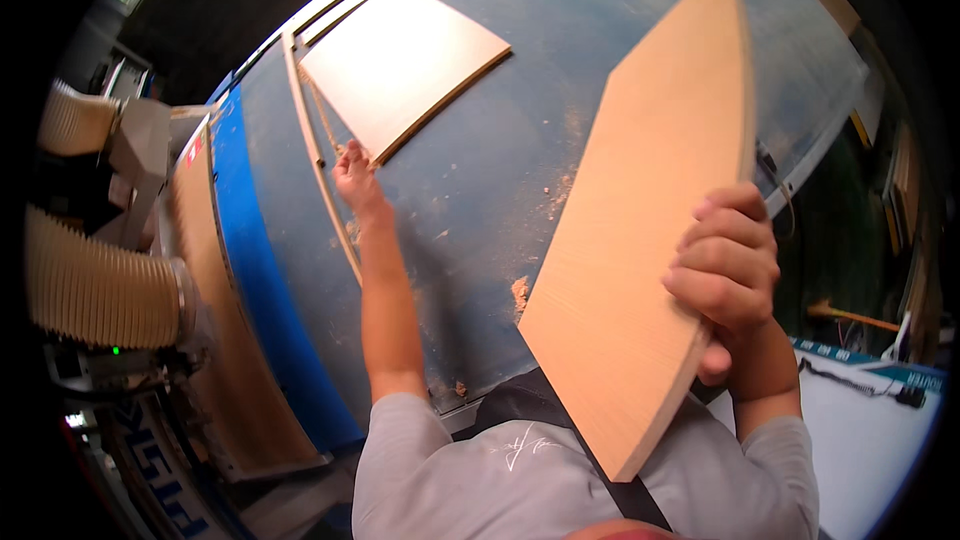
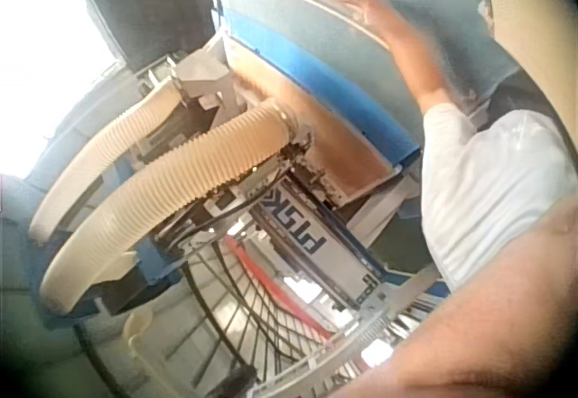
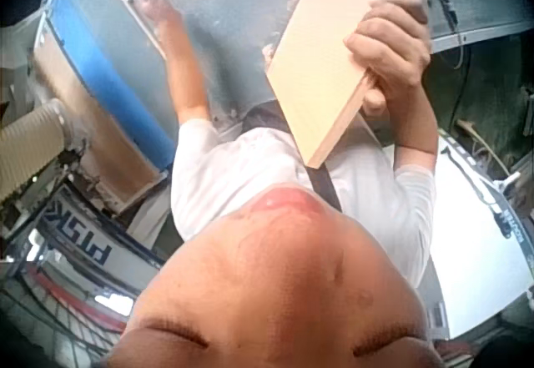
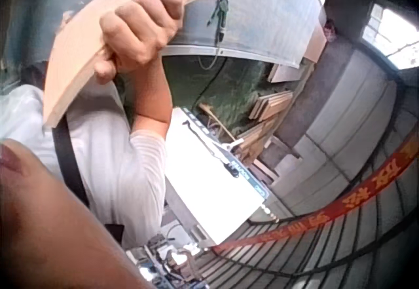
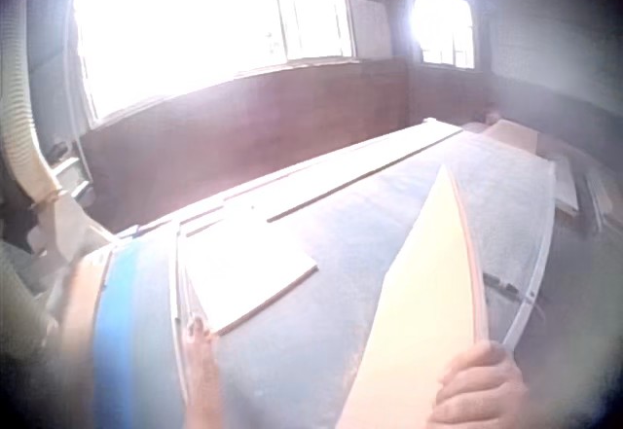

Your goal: The person picks up wood panels from a workbench, clears debris from the edges using a scraper and an air nozzle, and sands the edges with a block.

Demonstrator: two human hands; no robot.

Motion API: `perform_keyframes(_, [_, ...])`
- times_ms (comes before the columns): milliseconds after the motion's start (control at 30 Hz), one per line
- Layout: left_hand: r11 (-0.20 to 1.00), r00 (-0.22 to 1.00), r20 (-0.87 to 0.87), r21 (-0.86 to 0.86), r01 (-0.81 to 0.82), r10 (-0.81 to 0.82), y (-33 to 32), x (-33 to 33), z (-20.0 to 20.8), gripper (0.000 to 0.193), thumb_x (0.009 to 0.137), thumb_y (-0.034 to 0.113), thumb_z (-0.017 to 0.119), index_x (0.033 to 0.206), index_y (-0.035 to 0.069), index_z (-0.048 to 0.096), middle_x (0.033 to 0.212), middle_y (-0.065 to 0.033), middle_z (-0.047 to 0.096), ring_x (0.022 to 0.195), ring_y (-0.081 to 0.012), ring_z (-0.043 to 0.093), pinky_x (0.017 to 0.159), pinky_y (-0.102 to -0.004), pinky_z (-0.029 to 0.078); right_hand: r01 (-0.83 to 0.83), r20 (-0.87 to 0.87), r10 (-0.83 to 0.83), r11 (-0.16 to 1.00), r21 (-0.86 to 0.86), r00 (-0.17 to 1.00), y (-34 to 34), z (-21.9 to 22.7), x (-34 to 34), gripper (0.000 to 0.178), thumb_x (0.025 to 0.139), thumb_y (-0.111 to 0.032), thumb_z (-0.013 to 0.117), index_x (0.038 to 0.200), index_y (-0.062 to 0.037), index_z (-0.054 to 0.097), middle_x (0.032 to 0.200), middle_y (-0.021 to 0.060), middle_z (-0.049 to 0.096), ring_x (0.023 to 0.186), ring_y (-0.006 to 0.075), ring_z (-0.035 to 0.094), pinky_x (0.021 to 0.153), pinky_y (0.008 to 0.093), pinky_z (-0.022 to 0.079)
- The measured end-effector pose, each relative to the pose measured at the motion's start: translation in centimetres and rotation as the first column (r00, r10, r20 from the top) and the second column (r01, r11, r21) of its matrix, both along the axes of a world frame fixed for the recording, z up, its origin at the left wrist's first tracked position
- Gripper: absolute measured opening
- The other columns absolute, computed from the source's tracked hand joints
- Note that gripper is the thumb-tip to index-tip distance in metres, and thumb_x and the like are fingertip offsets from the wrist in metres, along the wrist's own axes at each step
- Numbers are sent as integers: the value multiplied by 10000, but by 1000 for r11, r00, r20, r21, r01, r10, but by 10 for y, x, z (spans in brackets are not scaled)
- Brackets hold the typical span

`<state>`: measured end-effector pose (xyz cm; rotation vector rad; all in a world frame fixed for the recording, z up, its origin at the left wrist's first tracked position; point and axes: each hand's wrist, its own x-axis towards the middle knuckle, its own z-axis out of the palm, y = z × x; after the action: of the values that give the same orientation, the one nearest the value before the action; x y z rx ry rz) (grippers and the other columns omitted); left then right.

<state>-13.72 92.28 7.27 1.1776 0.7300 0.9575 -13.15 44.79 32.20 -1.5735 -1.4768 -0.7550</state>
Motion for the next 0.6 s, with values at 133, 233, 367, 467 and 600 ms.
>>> perform_keyframes(133, [717,675,243,192,670,-697,-95,-72,88,927,900,734,670,1447,-1,528,1427,-134,613,1184,-229,610,982,-373,482,-14,91,14,1000,-4,996,17,3,11,667,1030,-626,355,665,-97,535,609,38,474,603,233,567,773,407,505])
perform_keyframes(233, [349,317,147,405,845,-937,-166,-130,150,1223,720,887,693,1497,-36,491,1513,-222,535,1297,-298,577,1073,-421,440,-17,110,33,989,-145,993,30,10,14,730,981,-761,402,836,-85,638,750,30,568,753,257,615,913,456,494])
perform_keyframes(367, [355,358,54,335,873,-932,-258,-180,209,1342,535,777,868,1488,-88,487,1552,-265,478,1460,-374,451,1218,-477,300,-24,62,30,994,-106,998,52,10,8,698,893,-768,548,1123,-128,704,1176,66,649,1252,285,593,1148,480,367])
perform_keyframes(467, [591,686,-150,400,701,-712,-269,-196,169,1094,685,652,897,1430,-72,555,1446,-216,598,1326,-326,595,1109,-427,447,-25,-20,21,983,-180,1000,37,-4,-11,628,916,-622,648,1354,-172,679,1420,73,638,1439,276,512,1273,518,268])
perform_keyframes(600, [794,881,-85,401,457,-465,-301,-183,150,740,863,437,818,1371,-61,614,1290,-196,701,1164,-305,704,987,-392,543,-104,-88,90,979,-173,992,24,-10,-31,558,952,-527,659,1408,-205,660,1447,41,647,1417,253,550,1282,517,289])
